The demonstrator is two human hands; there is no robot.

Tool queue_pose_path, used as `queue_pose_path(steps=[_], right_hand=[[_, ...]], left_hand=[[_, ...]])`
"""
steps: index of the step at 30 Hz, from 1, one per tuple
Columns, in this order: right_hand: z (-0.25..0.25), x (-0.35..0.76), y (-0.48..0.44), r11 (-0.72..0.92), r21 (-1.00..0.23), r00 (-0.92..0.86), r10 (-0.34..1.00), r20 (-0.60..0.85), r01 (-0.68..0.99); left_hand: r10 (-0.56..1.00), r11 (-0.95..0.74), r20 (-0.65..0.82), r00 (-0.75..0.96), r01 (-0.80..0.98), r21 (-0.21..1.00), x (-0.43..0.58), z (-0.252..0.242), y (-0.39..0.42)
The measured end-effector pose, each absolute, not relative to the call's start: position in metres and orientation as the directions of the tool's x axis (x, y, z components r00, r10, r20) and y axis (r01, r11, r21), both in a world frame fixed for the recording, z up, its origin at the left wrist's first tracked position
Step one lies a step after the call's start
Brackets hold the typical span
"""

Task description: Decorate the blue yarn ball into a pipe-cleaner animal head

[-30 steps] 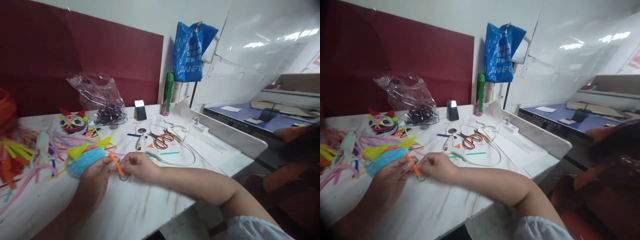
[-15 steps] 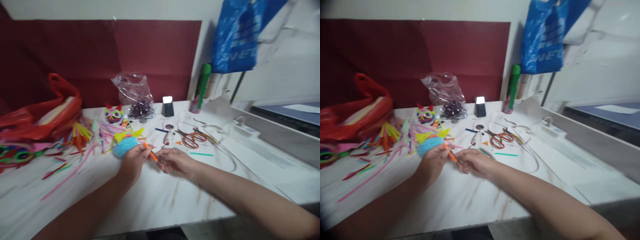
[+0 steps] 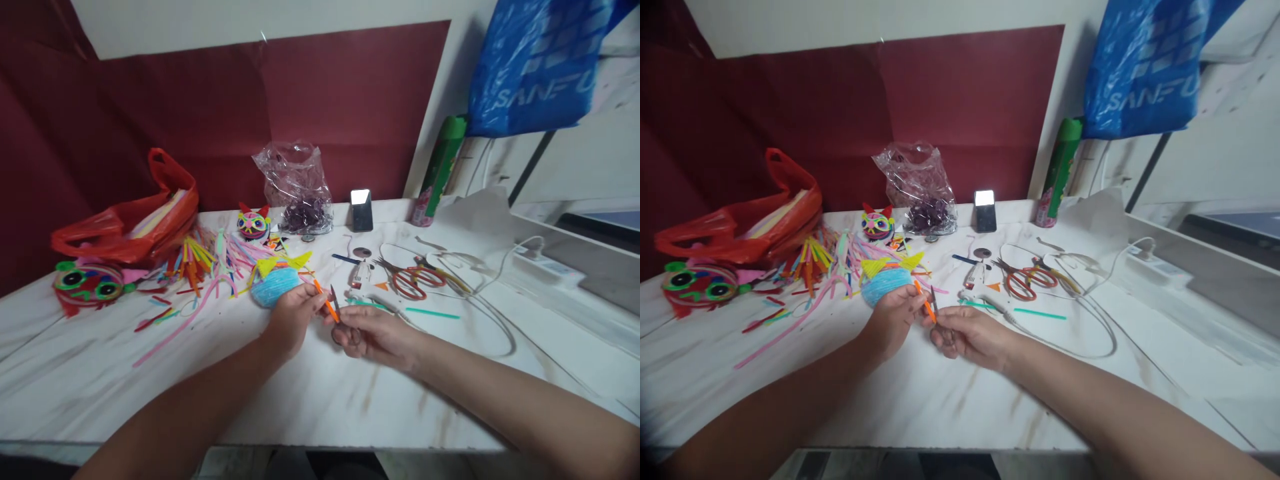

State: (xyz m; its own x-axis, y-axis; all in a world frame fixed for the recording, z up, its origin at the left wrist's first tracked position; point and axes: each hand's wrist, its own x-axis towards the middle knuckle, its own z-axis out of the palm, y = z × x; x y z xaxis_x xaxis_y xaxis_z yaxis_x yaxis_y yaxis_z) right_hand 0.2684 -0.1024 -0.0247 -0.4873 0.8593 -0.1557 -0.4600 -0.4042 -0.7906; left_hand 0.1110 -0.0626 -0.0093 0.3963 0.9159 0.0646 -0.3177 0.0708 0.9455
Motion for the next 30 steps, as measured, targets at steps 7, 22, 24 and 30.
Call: queue_pose_path(steps=[7, 22, 24, 30], right_hand=[[-0.026, 0.269, -0.098, -0.284, -0.842, -0.376, 0.921, -0.106, -0.459], [-0.028, 0.276, -0.101, 0.446, -0.621, -0.304, 0.895, 0.327, 0.644], [-0.029, 0.276, -0.100, 0.441, -0.647, -0.305, 0.897, 0.319, 0.622], [-0.027, 0.274, -0.102, 0.455, -0.640, -0.294, 0.890, 0.349, 0.619]], left_hand=[[0.944, 0.038, 0.067, 0.324, -0.308, 0.951, 0.110, -0.012, -0.056], [0.960, -0.041, 0.096, 0.262, -0.206, 0.978, 0.112, -0.017, -0.052], [0.956, -0.039, 0.099, 0.275, -0.218, 0.975, 0.112, -0.017, -0.053], [0.966, -0.050, 0.110, 0.235, -0.249, 0.967, 0.111, -0.018, -0.053]])
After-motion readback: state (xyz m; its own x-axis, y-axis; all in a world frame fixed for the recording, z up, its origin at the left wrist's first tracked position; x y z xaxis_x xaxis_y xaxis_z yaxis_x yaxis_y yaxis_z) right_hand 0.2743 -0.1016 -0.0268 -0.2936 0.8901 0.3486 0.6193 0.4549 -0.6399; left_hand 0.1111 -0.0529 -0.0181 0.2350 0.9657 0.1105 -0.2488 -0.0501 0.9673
